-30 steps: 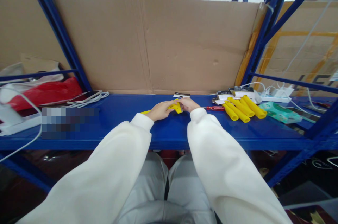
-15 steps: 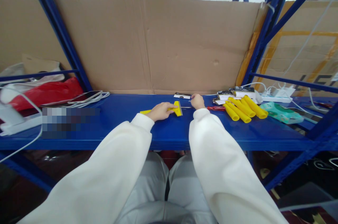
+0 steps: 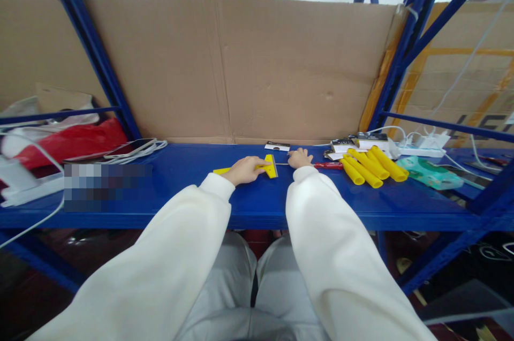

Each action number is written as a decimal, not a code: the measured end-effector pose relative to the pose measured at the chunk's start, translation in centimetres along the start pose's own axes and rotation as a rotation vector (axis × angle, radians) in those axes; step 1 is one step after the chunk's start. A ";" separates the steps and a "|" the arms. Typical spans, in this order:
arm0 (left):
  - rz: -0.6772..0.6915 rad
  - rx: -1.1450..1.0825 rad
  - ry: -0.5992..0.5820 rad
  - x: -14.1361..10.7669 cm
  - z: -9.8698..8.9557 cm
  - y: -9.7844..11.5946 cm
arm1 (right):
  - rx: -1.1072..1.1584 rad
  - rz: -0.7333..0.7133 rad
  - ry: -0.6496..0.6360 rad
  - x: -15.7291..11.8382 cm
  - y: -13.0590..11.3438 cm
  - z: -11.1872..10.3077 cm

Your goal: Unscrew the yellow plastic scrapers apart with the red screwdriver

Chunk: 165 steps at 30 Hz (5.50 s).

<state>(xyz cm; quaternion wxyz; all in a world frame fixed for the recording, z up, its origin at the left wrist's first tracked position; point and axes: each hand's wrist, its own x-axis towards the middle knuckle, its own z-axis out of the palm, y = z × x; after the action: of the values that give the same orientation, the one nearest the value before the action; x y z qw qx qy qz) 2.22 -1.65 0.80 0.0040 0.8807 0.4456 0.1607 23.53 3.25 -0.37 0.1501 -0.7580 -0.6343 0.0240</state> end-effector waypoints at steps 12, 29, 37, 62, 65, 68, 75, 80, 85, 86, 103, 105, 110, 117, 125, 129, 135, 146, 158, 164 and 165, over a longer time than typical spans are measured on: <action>0.001 -0.001 -0.006 0.0 0.0 0.0 | -0.043 -0.049 -0.015 0.1 -0.6 -0.2; 0.010 0.008 -0.016 0.0 -0.1 0.1 | 0.163 0.088 0.015 -0.2 -1.5 -0.8; 0.025 0.009 0.000 0.1 0.1 -0.1 | 0.209 0.054 0.020 0.4 -1.0 -0.4; 0.025 0.047 -0.011 -0.1 -0.2 0.0 | 0.715 -0.388 -0.088 -0.7 -3.4 0.0; 0.023 0.053 -0.009 -0.1 -0.2 0.1 | 0.680 -0.382 -0.090 -0.9 -3.5 -0.1; 0.023 0.053 -0.009 -0.1 -0.3 0.1 | 0.626 -0.398 -0.068 -0.9 -3.5 -0.1; 0.035 0.057 0.010 -0.2 -0.2 0.1 | 0.545 -0.359 -0.016 -1.3 -4.1 -0.5; 0.035 0.047 0.030 -0.1 -0.1 0.0 | 0.563 -0.262 0.016 -2.0 -4.6 -0.4; 0.040 0.069 0.032 -0.1 -0.1 0.1 | 0.456 -0.157 0.078 -2.6 -5.4 -0.3; 0.043 0.073 0.033 -0.1 -0.1 0.1 | 0.448 -0.138 0.082 -2.7 -5.5 -0.3; -0.005 0.035 0.041 0.0 -0.2 0.0 | 1.012 0.005 -0.021 -2.6 -5.5 -0.5; -0.015 0.030 0.047 0.1 -0.2 -0.1 | 1.099 0.021 -0.196 -2.9 -5.4 -0.9; -0.018 0.029 0.044 0.1 -0.2 -0.4 | 1.156 0.020 -0.435 -3.7 -5.0 -1.6; -0.040 0.071 0.062 0.3 0.2 -0.6 | 1.156 -0.002 -0.424 -3.7 -4.6 -1.8; -0.028 0.118 0.018 0.0 0.3 -0.5 | 1.147 0.044 -0.424 -4.0 -4.8 -1.9; -0.043 0.183 0.003 -0.3 -0.2 -0.1 | 1.163 0.009 -0.455 -3.9 -4.7 -2.0; -0.114 0.156 0.045 -0.6 -0.9 0.2 | 0.922 -0.144 -0.265 -2.2 -3.0 -1.6; -0.170 0.109 0.027 -0.4 -0.8 0.0 | 0.012 0.047 0.093 -1.0 0.5 -1.6; -0.160 0.091 0.019 -0.5 -1.1 0.4 | -0.010 0.051 -0.028 -1.3 0.2 -1.3; -0.139 0.092 0.020 -0.5 -1.0 0.6 | -0.063 0.013 -0.020 -0.4 0.7 -0.6; -0.137 0.088 0.020 -0.4 -1.0 0.6 | -0.067 0.009 -0.024 -0.2 0.7 -0.5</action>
<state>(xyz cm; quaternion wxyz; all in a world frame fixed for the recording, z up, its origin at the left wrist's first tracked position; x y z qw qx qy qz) 2.17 -2.49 1.73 -0.0282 0.8459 0.5113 0.1489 24.31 2.81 -0.10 0.1170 -0.7653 -0.6329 0.0124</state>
